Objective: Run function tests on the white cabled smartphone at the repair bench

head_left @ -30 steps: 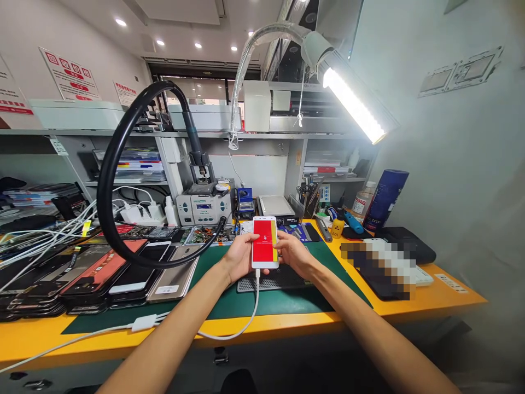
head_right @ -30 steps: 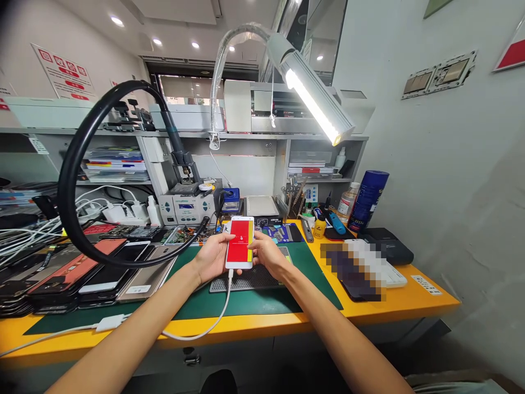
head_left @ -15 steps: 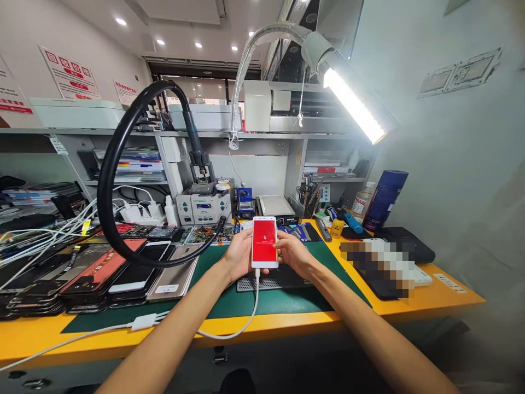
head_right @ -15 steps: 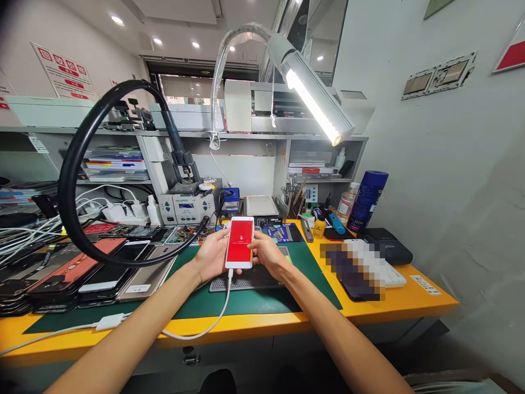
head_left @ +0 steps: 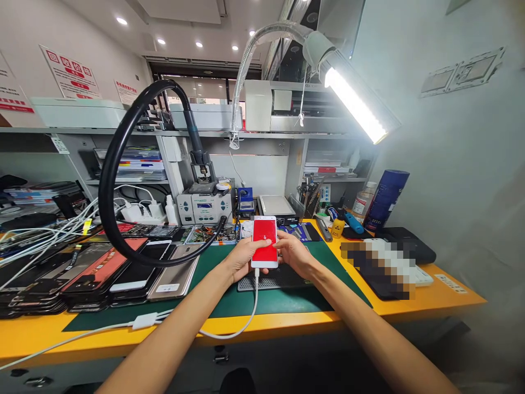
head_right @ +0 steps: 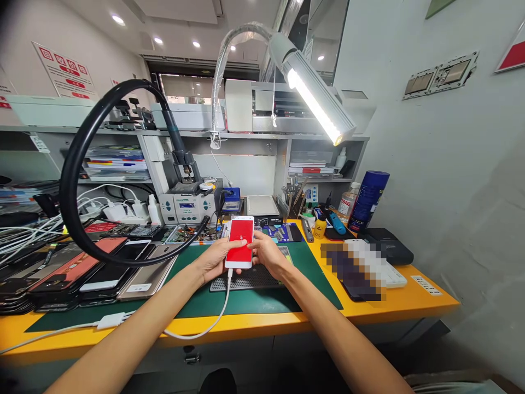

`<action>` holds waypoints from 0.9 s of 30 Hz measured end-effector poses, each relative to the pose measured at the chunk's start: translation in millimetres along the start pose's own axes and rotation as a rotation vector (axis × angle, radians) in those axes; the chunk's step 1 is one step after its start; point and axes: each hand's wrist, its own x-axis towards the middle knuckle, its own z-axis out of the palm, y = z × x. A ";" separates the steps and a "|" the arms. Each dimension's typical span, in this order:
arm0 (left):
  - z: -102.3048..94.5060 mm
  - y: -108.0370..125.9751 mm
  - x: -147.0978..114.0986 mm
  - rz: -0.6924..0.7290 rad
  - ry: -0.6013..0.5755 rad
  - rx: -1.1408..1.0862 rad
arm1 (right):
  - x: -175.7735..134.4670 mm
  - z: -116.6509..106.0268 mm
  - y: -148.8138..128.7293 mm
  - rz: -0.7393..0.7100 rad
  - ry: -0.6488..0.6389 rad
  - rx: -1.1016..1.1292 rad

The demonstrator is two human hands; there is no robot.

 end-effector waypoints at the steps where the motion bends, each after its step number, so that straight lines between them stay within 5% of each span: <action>1: -0.1 0.3 0.7 -0.008 -0.002 -0.005 | -0.1 0.0 0.0 0.002 0.003 0.001; 14: -1.2 10.4 1.6 -0.112 -0.161 -0.124 | -1.7 2.7 -3.4 0.034 0.025 0.018; 27: -4.8 11.3 1.8 -0.151 -0.182 -0.191 | -1.3 2.3 -2.9 0.027 0.018 0.032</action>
